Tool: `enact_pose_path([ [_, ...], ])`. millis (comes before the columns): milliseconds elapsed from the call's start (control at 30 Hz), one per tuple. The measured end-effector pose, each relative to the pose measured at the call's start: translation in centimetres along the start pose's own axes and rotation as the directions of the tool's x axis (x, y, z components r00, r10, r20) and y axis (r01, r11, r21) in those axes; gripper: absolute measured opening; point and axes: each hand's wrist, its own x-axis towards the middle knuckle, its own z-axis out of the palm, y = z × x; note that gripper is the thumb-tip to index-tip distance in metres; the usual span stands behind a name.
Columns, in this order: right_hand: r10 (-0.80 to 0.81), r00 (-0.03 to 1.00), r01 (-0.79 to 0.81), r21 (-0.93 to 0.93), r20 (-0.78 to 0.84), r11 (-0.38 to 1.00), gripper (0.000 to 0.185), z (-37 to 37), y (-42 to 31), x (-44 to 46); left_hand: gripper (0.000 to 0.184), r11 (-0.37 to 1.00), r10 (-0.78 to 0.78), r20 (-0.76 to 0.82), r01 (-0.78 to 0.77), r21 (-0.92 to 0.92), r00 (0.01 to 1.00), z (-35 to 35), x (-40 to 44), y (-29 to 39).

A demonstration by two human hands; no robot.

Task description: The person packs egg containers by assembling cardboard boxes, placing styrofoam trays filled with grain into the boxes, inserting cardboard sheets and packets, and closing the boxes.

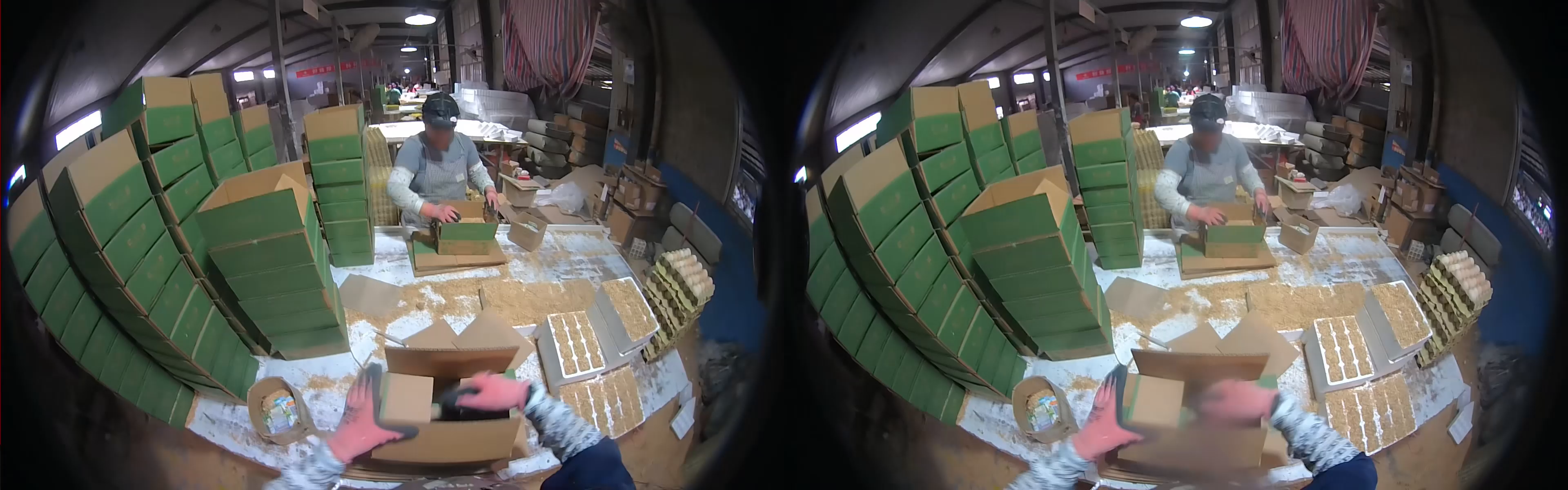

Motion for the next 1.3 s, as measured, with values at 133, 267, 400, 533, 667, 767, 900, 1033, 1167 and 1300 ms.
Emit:
enact_pose_path([
  [133,0.274,0.426,-0.374,0.108,-0.862,0.921,0.044,-6.4,-2.2,0.2,0.109,0.61,-0.214,0.02,0.149,-0.778,0.977,3.4,2.1,-1.9],
  [267,0.133,0.646,-0.565,-0.354,-0.751,0.745,0.056,2.0,-5.0,-1.5,0.096,0.694,-0.268,-0.193,0.05,-0.718,0.944,5.3,1.4,-3.6],
  [400,0.728,0.501,-0.831,-0.025,-0.467,0.556,0.073,4.9,-4.7,-7.1,0.07,0.615,-0.208,-0.023,0.112,-0.78,0.978,3.3,-0.1,-0.6],
  [533,0.742,0.65,-0.737,0.099,-0.163,0.668,0.06,5.7,-5.7,-11.7,0.059,0.908,-0.177,-0.14,0.107,-0.406,0.974,0.2,0.9,1.2],
  [667,0.501,0.659,-0.442,0.251,-0.561,0.861,0.057,10.2,-6.5,-11.2,0.058,0.916,-0.265,-0.114,0.213,-0.341,0.958,-2.6,1.9,-2.0],
  [767,0.38,0.81,-0.366,0.122,-0.446,0.923,0.062,17.4,4.0,-12.0,0.046,0.873,-0.304,0.021,0.287,-0.395,0.952,1.4,2.9,-6.1],
  [900,0.639,-0.364,-0.39,0.734,-0.677,0.556,0.065,13.3,12.5,-16.4,0.034,0.726,-0.311,-0.011,0.23,-0.648,0.95,3.2,5.4,-6.0],
  [1033,0.921,-0.336,-0.603,0.796,-0.197,-0.05,0.063,16.0,27.6,-21.3,0.031,0.648,-0.38,0.044,0.299,-0.7,0.924,2.9,5.9,-5.5],
  [1167,0.801,-0.597,-0.41,0.875,-0.044,-0.257,0.092,14.5,29.3,-15.7,0.026,0.598,-0.446,0.058,0.346,-0.723,0.893,3.5,5.7,-6.6],
  [1300,0.694,-0.716,-0.211,0.972,-0.08,-0.105,0.095,13.4,29.1,-13.4,0.027,0.584,-0.452,0.032,0.322,-0.745,0.892,3.6,6.0,-5.0],
])
